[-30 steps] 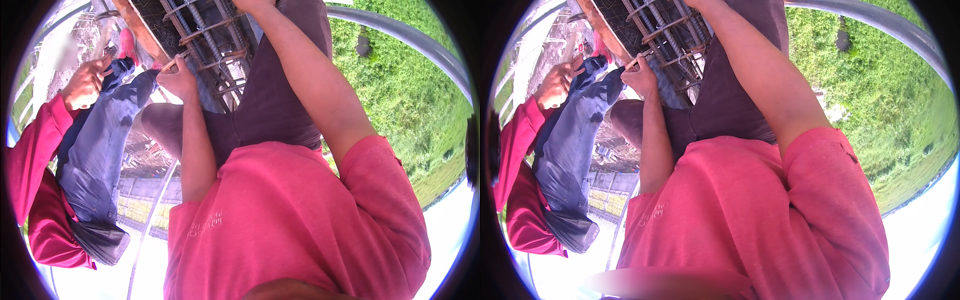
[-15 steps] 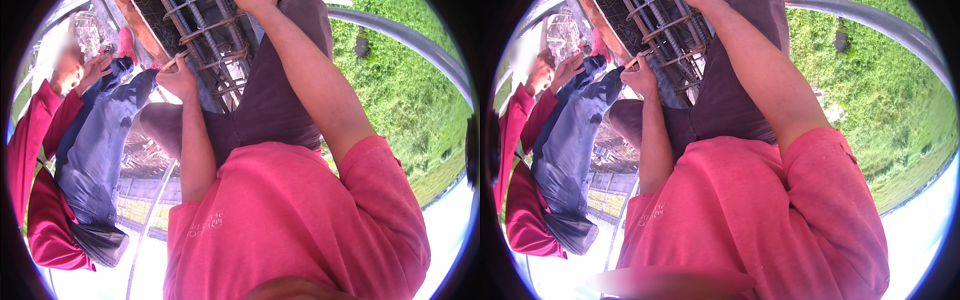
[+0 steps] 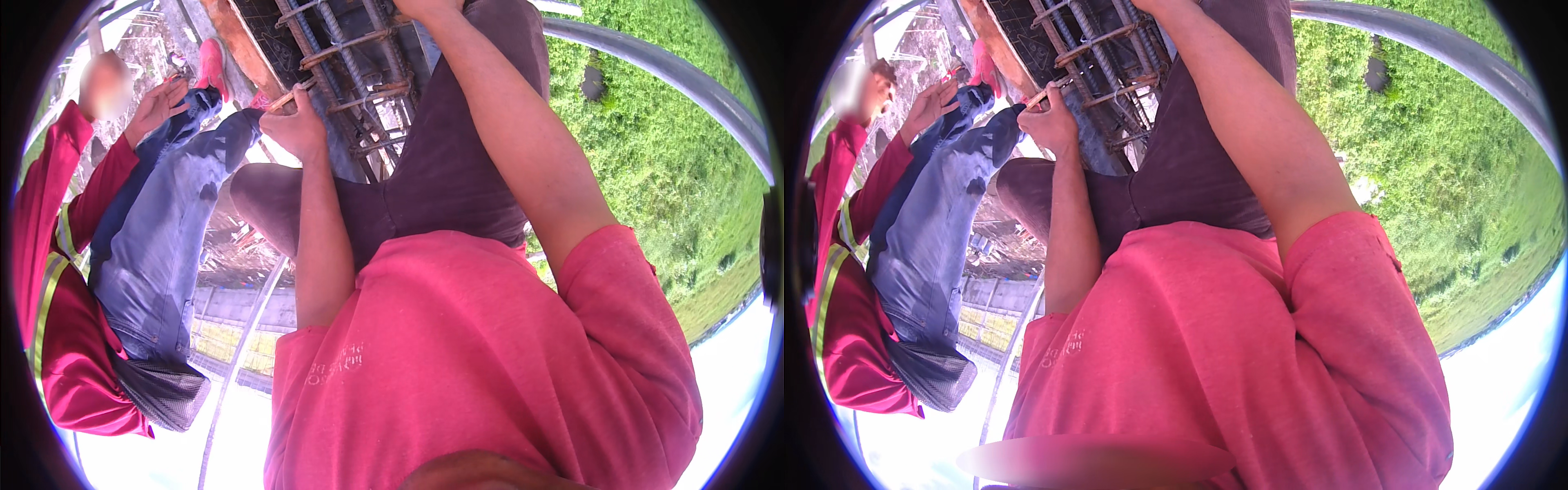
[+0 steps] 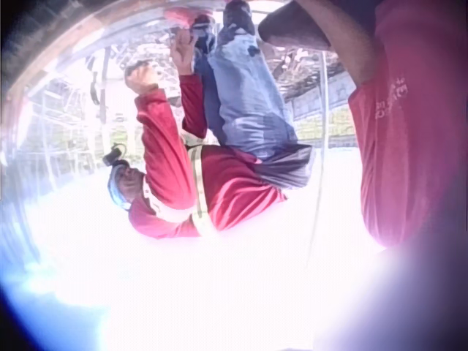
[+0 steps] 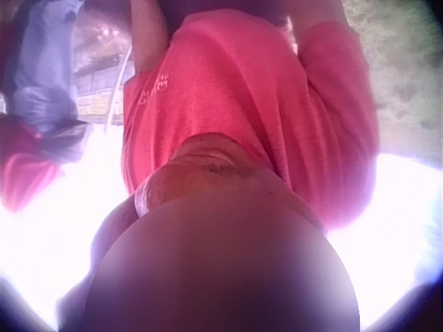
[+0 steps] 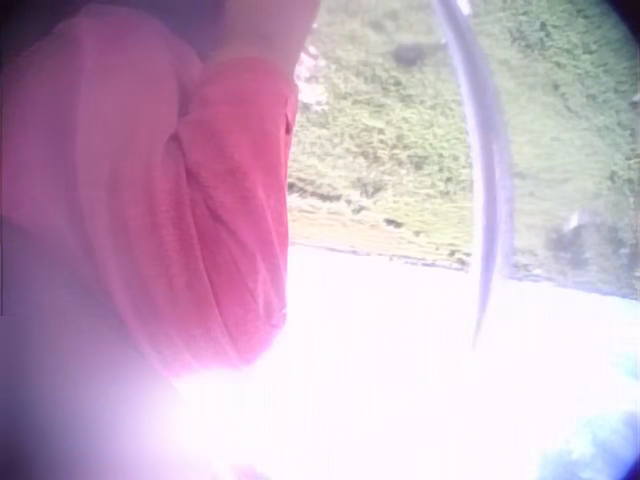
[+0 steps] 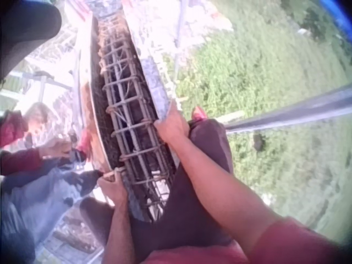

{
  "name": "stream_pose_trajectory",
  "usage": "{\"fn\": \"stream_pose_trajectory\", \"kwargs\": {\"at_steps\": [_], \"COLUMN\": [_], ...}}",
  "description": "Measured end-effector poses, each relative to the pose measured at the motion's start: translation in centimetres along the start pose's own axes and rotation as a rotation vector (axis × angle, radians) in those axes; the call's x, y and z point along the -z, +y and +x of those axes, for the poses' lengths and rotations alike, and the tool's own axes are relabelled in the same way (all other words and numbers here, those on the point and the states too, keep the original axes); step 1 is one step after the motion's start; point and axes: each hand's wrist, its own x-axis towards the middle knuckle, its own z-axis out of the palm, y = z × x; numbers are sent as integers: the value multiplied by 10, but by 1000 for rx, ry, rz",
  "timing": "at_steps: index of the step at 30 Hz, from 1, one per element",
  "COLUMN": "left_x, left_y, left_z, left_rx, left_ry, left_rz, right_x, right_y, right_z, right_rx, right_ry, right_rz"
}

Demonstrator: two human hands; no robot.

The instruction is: The person positions and secures a large black formwork panel onto a rebar framework on scaffolding. They align the panel with both hands and hold it in place while a coworker hammers nails to fasten it.

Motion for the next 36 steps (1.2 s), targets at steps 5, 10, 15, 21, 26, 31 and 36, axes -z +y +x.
{"fn": "stream_pose_trajectory", "kwargs": {"at_steps": [5,10,15,21,26,31,36], "left_x": [2,3,1,2,2,1,4], "left_y": [0,5,5,-3,2,6,0], "left_z": [-3,4,3,-3,2,3,-4], "left_rx": [-13,62,47,47,62,57,61], "left_ry": [-3,-34,-18,-4,-12,5,-11], "left_rz": [25,19,-15,21,-5,-15,-22], "right_x": [4,3,4,7,7,7,2], "right_y": [1,-4,-4,-2,-4,-4,0], "right_z": [-3,1,1,-9,-3,1,-10], "right_rx": [-1,13,-1,6,9,-7,6], "right_ry": [-29,-8,-16,-1,-11,-27,15], "right_rz": [-4,4,18,31,49,42,38]}}
